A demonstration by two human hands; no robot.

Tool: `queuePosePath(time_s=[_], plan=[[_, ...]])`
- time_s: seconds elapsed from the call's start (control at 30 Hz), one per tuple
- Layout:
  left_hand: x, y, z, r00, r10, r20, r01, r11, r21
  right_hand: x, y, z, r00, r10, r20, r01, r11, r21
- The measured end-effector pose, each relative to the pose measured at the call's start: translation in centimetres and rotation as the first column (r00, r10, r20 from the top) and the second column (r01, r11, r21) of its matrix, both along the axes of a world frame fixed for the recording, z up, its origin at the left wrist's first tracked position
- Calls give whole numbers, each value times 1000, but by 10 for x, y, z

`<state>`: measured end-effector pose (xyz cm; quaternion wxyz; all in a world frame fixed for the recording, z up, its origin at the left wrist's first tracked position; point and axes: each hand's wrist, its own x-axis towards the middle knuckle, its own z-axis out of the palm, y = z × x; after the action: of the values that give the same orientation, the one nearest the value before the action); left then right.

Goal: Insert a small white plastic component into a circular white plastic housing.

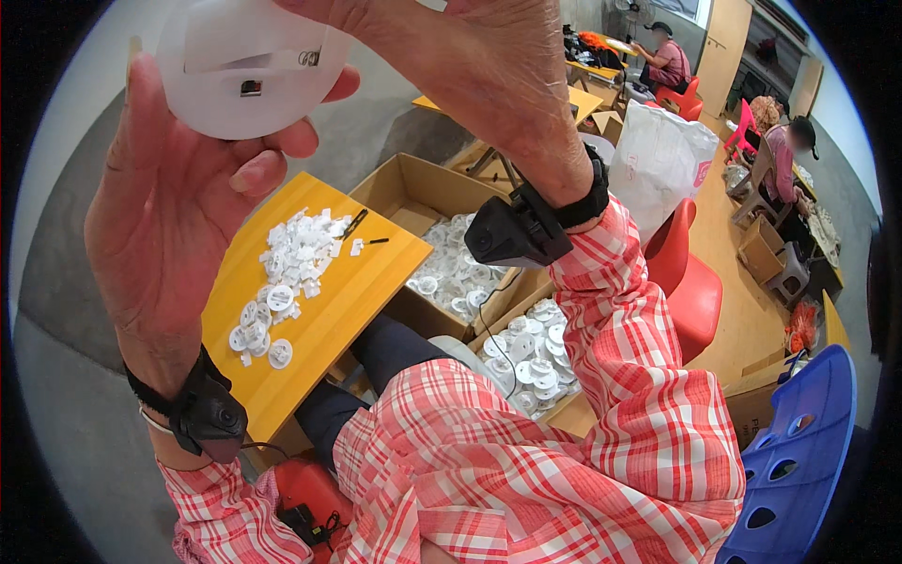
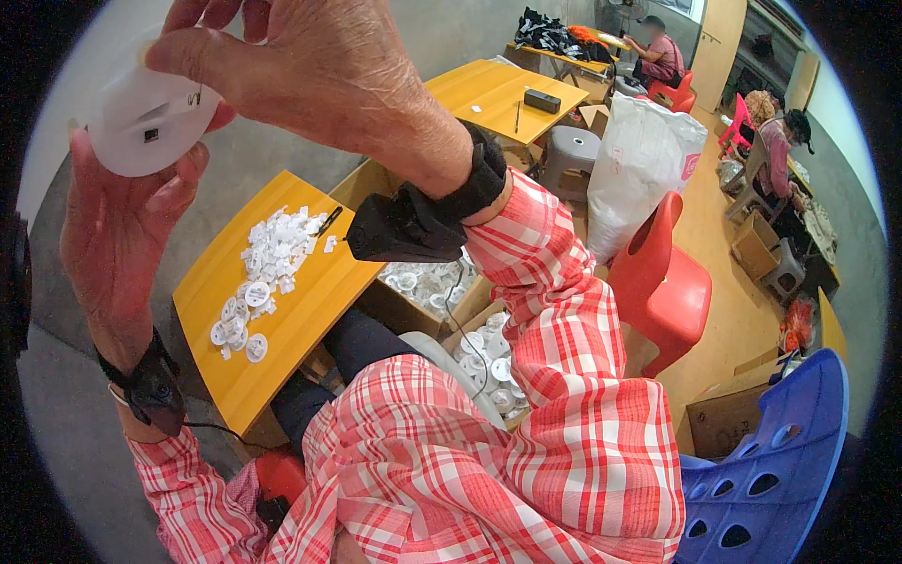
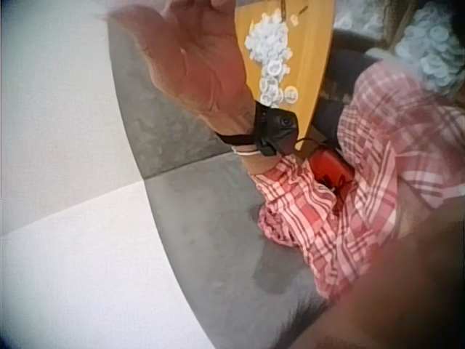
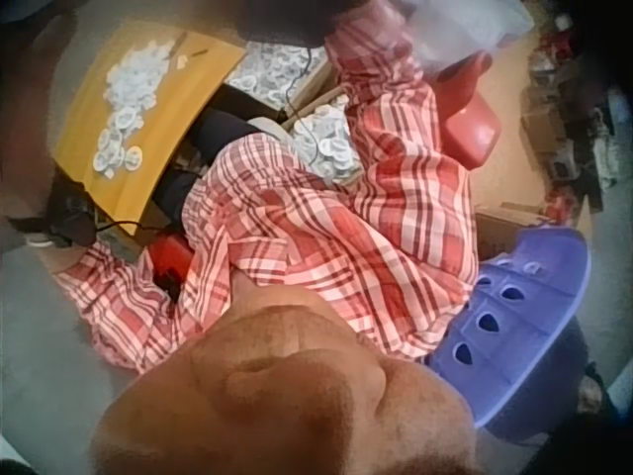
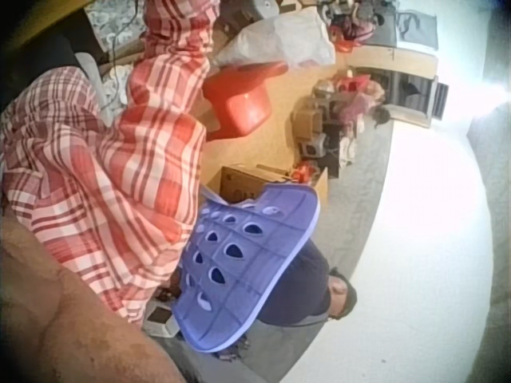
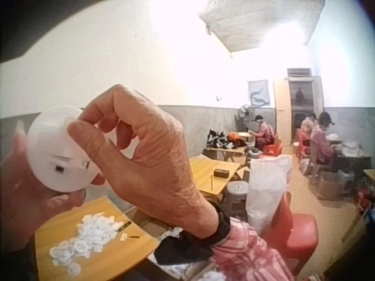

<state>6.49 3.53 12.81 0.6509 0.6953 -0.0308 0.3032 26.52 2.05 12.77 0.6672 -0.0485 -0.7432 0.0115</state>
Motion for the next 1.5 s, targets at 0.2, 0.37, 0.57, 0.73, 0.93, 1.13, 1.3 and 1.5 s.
queuePosePath(time_s=[0.2,0.37,0.57,0.73,0.93,1.13,1.3,1.5], plan=[[1,-4,-5,998,7,61,-3,998,-61,1,10,-1,999,-34,-21,36,991,132],[-4,-2,-11,995,52,89,-48,997,-52,-18,-25,-1,674,-737,47,725,673,149],[-1,0,-13,996,-1,93,14,991,-137,0,17,-7,998,-69,-10,70,975,209],[-10,2,-14,991,-42,129,60,989,-138,-7,15,-7,999,37,-12,-36,997,64],[-28,5,-26,989,-14,149,41,983,-178,-26,32,-13,999,-34,-24,37,990,135],[-40,4,-44,975,121,185,-69,962,-263,-53,59,-30,963,-210,-171,245,943,225],[-39,-7,-55,868,465,174,-405,866,-293,-62,62,-36,971,-190,-148,218,953,208],[-44,-3,-65,868,453,204,-369,862,-347,-70,68,-48,980,-163,-111,177,975,132]])
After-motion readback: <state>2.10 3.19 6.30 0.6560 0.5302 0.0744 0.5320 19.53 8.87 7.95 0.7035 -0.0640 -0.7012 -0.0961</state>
